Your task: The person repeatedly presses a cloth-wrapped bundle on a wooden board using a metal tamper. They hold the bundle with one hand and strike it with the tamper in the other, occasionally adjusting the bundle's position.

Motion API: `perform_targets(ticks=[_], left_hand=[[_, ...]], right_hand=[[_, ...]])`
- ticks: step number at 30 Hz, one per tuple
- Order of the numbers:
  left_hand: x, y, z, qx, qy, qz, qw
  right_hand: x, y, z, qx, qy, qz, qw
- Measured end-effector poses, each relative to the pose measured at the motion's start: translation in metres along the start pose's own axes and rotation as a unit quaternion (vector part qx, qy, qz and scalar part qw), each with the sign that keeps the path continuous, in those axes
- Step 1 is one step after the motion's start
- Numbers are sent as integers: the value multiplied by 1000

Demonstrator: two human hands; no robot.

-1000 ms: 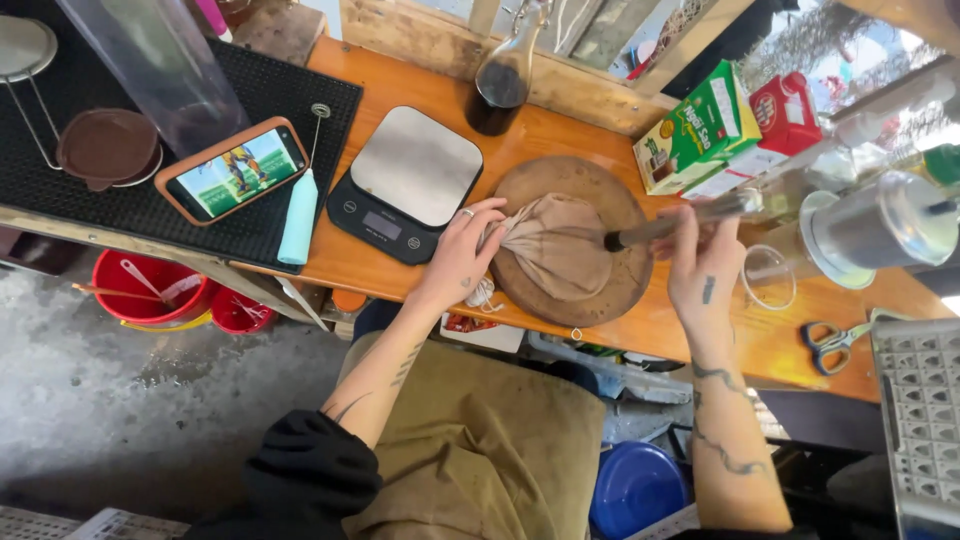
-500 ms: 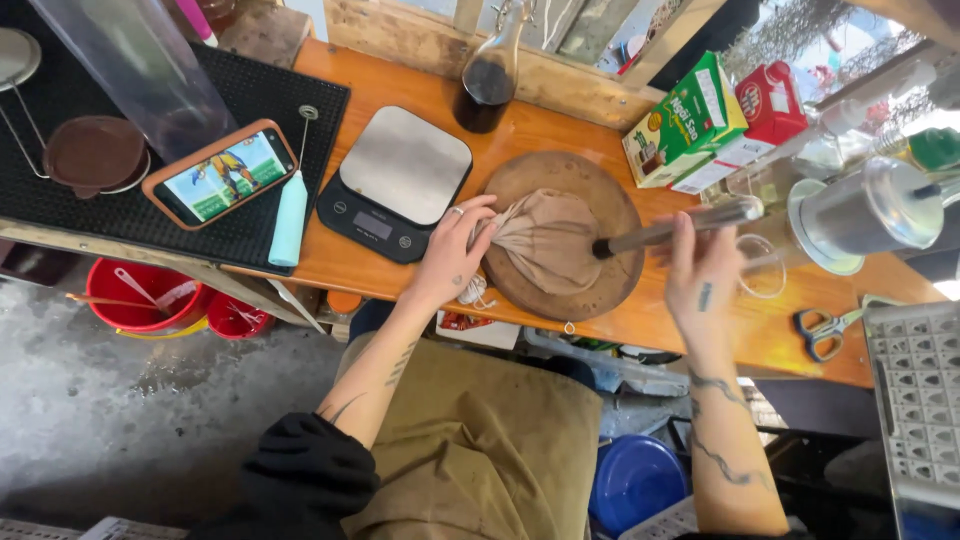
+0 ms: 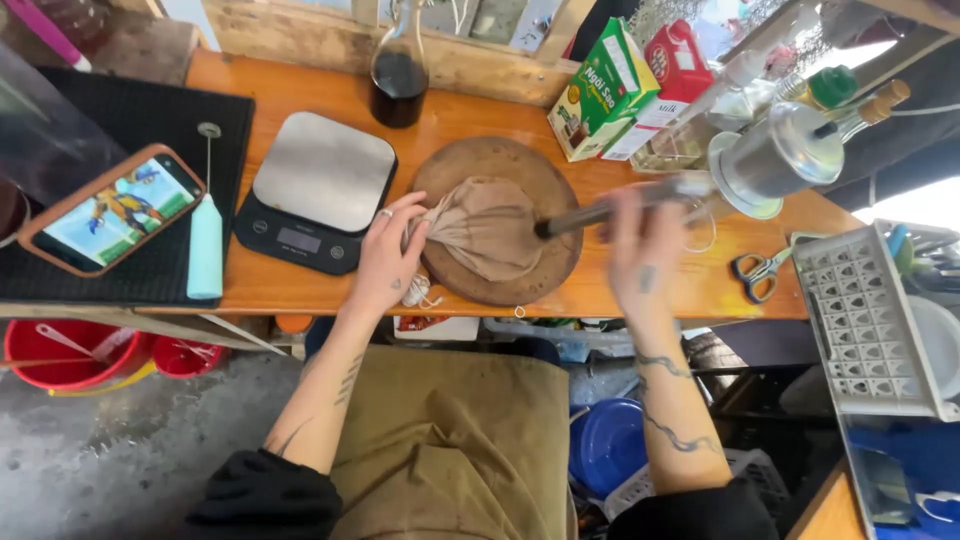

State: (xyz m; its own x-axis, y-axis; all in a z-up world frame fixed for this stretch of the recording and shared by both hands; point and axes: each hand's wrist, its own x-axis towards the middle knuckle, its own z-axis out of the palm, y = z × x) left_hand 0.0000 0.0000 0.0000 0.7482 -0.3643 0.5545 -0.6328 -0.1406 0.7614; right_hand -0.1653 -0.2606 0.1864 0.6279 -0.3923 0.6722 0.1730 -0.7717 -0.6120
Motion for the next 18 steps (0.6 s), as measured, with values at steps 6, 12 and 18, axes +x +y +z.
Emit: perform_targets(ticks=[6,12,18], left_hand=[[-3,-1,-4,-2,-8,-2,1000],[6,-2,-1,-6,-1,9,1000],[-4,-4,3,-8,4,3,1000]], right_hand=[[-6,12,-16,-81,-30,6,996],[-12,5,-2,-51,-63,-21,997],[-9,27,6,-27,-47,12,998]])
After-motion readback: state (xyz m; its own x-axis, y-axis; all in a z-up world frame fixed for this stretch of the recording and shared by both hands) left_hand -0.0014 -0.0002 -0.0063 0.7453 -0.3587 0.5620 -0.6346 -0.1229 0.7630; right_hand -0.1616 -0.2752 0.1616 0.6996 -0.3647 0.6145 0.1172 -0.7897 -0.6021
